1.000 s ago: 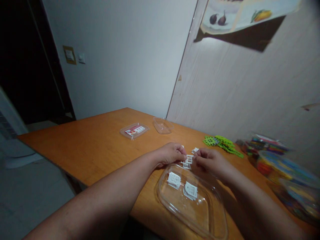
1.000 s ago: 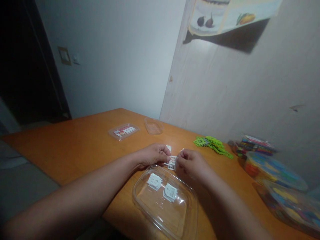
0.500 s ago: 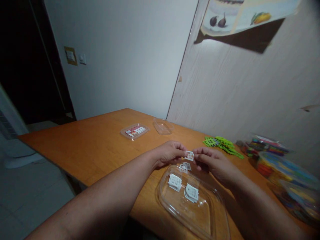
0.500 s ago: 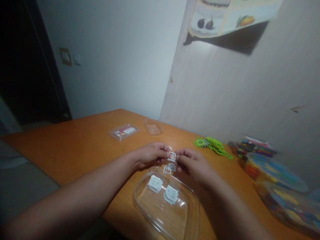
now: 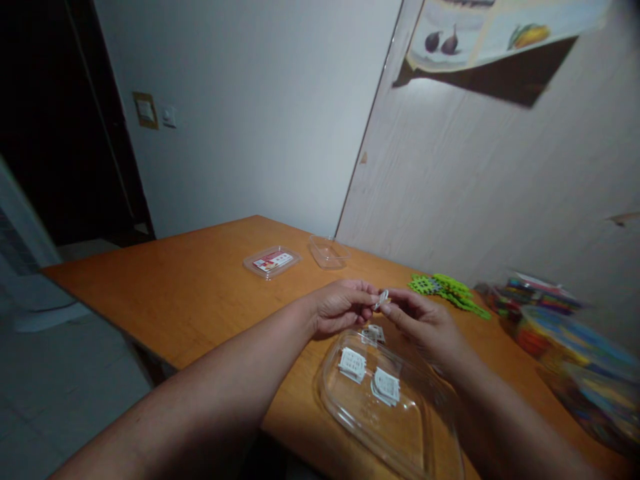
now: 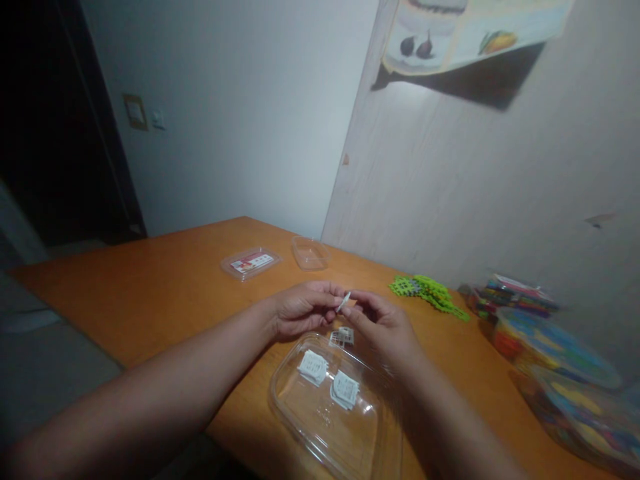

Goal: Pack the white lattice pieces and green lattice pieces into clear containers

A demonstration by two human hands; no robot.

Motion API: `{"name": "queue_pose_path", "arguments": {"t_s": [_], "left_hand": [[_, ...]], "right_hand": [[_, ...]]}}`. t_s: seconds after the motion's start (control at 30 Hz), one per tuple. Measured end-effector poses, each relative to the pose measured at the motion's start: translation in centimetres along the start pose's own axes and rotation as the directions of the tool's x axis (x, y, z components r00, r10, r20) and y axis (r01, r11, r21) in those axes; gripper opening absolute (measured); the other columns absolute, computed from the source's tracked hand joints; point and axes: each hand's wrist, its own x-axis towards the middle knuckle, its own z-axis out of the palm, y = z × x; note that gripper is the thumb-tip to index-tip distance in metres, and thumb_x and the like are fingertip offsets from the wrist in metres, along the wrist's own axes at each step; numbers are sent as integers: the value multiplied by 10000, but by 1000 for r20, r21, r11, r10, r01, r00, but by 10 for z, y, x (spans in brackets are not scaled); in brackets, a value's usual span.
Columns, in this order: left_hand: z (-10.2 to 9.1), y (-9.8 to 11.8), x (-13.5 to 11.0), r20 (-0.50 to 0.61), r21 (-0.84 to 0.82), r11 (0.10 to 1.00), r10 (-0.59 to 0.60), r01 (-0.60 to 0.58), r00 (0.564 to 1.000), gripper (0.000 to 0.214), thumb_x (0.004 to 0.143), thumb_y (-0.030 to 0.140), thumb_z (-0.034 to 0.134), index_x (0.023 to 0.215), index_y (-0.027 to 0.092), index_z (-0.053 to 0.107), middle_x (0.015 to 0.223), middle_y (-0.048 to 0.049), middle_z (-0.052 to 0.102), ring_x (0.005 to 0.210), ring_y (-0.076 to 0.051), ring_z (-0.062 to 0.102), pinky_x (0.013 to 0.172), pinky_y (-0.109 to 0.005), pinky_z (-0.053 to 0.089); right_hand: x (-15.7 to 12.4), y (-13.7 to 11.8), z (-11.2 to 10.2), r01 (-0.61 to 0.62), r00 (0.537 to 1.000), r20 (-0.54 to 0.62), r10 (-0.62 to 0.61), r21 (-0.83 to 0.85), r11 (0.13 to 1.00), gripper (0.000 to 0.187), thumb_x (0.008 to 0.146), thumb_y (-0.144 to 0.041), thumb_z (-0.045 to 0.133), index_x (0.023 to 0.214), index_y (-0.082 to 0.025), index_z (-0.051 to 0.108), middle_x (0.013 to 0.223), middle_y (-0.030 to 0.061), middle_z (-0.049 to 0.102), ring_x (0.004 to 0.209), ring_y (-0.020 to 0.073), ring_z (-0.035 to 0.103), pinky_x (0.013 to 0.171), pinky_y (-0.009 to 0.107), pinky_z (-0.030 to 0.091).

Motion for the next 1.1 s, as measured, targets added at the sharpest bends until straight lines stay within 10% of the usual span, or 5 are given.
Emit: {"name": "queue_pose_path", "arguments": {"t_s": [0.47, 0.67, 1.1], "left_hand": [[3, -4, 1, -89, 36, 999, 34, -30, 995, 74, 783, 93, 645, 827, 118, 590, 773, -36, 642, 548, -43, 555, 515, -148, 436], [3, -4, 2, -107, 55, 997, 55, -50, 993, 149, 767, 149, 719, 843, 117, 596, 735, -31, 635, 573, -47, 567, 567, -153, 449], [7, -5, -3, -109, 277, 959, 97, -64, 989, 399, 668, 100, 670, 1037, 159, 530, 680, 27, 578, 553, -89, 539, 519, -198, 392]], "right_hand": [[-3, 3, 1, 40, 980, -165, -111, -380, 924, 293, 886, -487, 619, 792, -213, 577, 646, -24, 516, 560, 127, 449, 507, 257, 342], [-9, 0, 2, 232, 957, 19, -288, -645, 728, 166, 929, -345, 565, 843, -209, 604, 741, 17, 577, 655, 151, 531, 592, 274, 398], [-10, -21, -14, 363, 932, 295, -213, -776, 515, 270, 916, -376, 591, 1144, -260, 677, 984, 67, 623, 865, 219, 613, 767, 350, 465]]}}
